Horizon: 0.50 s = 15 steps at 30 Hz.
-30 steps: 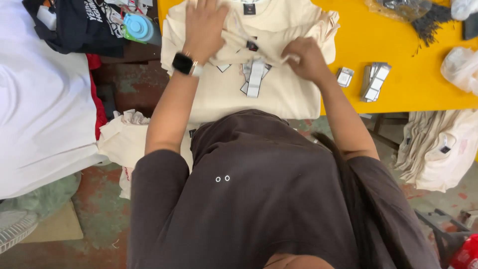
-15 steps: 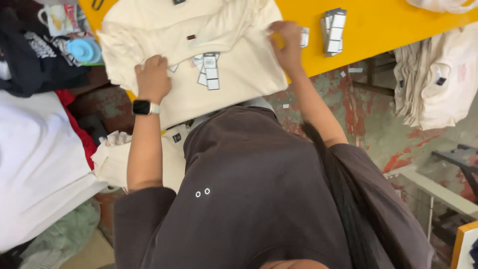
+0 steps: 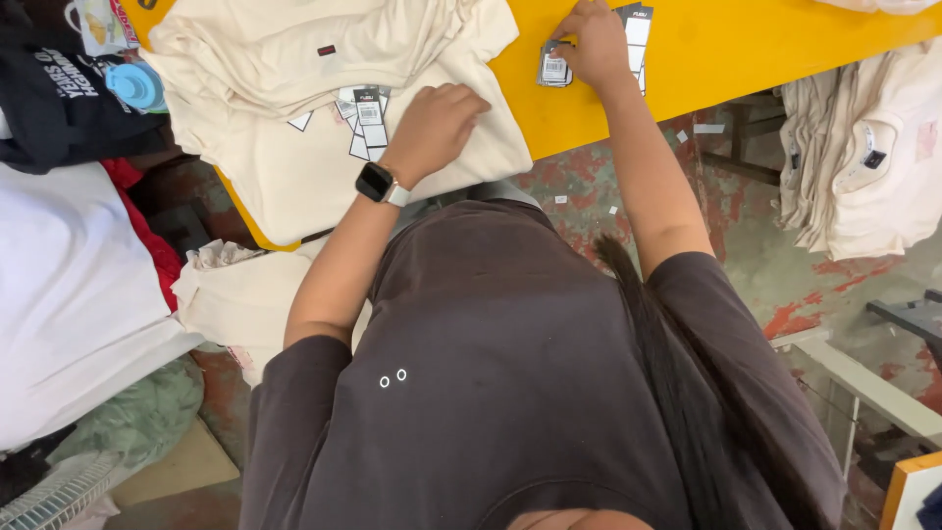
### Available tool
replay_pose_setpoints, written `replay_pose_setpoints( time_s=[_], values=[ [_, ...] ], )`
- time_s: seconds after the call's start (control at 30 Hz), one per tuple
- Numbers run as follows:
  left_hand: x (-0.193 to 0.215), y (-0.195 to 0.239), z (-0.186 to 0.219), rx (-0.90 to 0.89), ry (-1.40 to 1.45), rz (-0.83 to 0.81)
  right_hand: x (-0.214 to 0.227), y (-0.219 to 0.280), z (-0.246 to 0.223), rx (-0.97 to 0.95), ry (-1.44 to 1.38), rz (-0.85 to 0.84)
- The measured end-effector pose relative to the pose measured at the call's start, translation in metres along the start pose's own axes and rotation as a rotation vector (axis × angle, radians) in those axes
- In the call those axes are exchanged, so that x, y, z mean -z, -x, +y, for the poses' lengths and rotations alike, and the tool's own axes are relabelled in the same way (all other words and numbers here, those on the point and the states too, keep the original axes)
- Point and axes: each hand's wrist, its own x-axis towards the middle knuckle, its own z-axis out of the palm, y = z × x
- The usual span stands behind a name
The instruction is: Manually attaching brand or price tags to the neck area of t-shirts on a production table.
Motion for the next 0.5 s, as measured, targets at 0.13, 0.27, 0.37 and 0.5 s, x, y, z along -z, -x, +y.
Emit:
replay_pose_setpoints(
  time_s=[0.13,0.27,0.37,0.5],
  values=[
    [-0.027,-0.025,0.005,0.031,0.163,0.038,0.011,-0.002,0.001,-0.113,-0.22,-0.015],
    [-0.068,-0.06,0.008,0.251,0.455,0.231,0.061,0.0,-0.034,-0.283,-0.759,-0.268],
    [-0.096,-0.083,0.011,0.39,0.66,0.295,0.093,0.006,-0.054,-0.245,-0.901,-0.277],
    [-0.109,-0.087,0.008,0.484,0.759,0.302,0.067,0.032,0.016,-0.427,-0.575,0.343]
  ],
)
